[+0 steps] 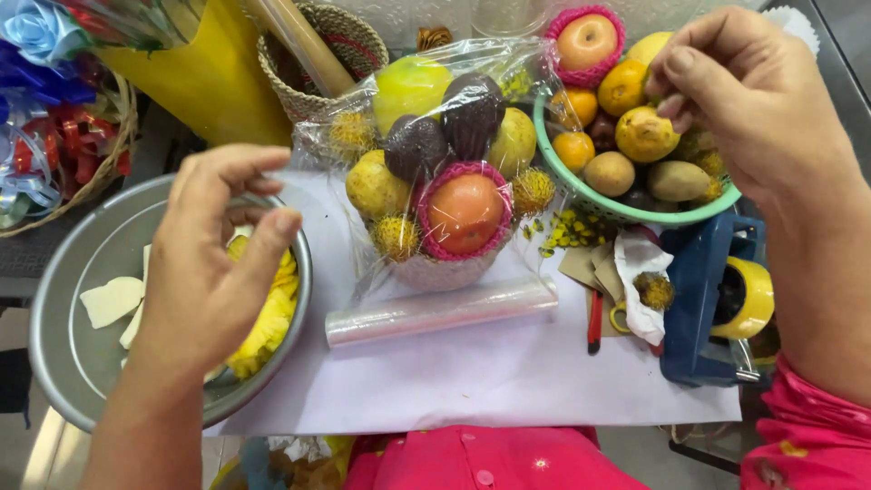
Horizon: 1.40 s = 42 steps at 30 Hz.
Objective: Wrapping a small basket of assorted fruits with clear plastic wrap for presentation.
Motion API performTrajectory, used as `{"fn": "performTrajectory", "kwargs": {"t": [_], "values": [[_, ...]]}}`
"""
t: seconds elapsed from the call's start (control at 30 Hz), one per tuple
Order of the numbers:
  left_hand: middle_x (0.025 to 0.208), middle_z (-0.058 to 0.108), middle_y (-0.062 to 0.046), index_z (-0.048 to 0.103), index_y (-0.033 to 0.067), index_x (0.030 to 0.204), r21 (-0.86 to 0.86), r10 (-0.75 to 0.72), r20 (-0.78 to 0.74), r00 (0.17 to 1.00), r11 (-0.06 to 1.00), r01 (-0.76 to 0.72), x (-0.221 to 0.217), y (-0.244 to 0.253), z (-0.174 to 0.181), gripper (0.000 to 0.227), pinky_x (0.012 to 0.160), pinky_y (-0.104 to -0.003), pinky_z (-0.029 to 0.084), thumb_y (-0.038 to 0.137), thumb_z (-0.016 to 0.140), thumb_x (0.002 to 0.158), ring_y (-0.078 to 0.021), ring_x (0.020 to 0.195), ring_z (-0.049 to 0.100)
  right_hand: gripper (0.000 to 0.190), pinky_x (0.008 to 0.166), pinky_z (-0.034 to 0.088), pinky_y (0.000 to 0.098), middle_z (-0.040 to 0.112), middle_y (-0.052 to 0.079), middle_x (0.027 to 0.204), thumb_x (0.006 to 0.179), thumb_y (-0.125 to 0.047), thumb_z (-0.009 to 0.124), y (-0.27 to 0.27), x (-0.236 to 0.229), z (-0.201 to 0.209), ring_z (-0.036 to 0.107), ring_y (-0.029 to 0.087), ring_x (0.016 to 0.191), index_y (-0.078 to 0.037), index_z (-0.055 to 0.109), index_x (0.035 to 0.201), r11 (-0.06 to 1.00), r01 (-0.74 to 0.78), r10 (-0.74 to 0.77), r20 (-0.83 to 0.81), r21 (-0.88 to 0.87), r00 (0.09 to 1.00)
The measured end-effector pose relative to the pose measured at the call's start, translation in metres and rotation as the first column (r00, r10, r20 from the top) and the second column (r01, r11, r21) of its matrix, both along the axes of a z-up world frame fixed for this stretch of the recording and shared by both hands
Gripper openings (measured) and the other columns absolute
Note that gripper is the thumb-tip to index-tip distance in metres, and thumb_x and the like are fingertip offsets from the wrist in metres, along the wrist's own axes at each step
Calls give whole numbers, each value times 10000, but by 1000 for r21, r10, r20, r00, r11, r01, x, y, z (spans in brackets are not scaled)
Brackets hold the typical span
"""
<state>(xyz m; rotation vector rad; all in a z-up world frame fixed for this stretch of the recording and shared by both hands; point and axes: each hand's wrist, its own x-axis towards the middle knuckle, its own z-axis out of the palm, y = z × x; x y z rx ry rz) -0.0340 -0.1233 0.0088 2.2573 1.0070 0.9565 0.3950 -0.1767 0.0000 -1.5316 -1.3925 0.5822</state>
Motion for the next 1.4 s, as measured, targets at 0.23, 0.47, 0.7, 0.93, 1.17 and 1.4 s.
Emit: {"fn": "performTrajectory", "kwargs": {"t": [0.23,0.47,0.7,0.93,1.17,1.4], "values": [[1132,725,-62,685,76,1127,-176,-223,101,970,955,238,-4,-54,-65,283,948,-327,520,290,571,982,-198,1045,676,79,689,432,276,716,2,873,1022,-155,719,-82,-12,-23,544,108,713,-102,751,1072,977,91,38,573,-195,819],[1160,739,-13,704,163,1185,-495,-393,84,916,781,380,18,-78,-148,322,753,-302,534,374,581,976,-163,1063,699,160,718,547,453,691,13,1001,956,-353,587,-137,-43,-141,700,267,919,-230,584,1059,811,107,399,677,-576,619],[1183,709,-10,688,182,1238,-475,-309,83,947,823,311,27,-92,-188,340,803,-308,516,377,597,974,-160,1066,671,325,643,550,563,532,90,1013,993,-443,510,-145,-59,-219,642,354,946,-157,485,1144,706,393,281,743,-589,608],[1151,700,-48,673,99,1194,-343,-290,131,948,884,318,26,-102,-200,277,830,-315,537,280,617,993,-197,976,687,271,597,526,580,575,122,1048,995,-330,568,-152,-52,-242,649,433,841,-112,489,1134,761,438,147,784,-479,603],[1176,672,-114,661,44,1187,-26,-61,148,987,997,66,23,-105,-206,256,758,-320,599,206,641,990,-230,989,654,281,681,528,589,618,162,1095,1013,-331,487,-145,-60,-240,648,432,923,-89,502,1157,742,492,34,760,-454,650],[1197,694,-126,662,2,1177,150,-35,192,981,989,5,29,-102,-197,228,996,-397,556,158,603,1021,-287,1127,668,404,787,458,632,637,270,1273,913,-163,396,-142,-78,-188,620,568,1000,-90,419,1309,619,491,-49,594,-613,803]]}}
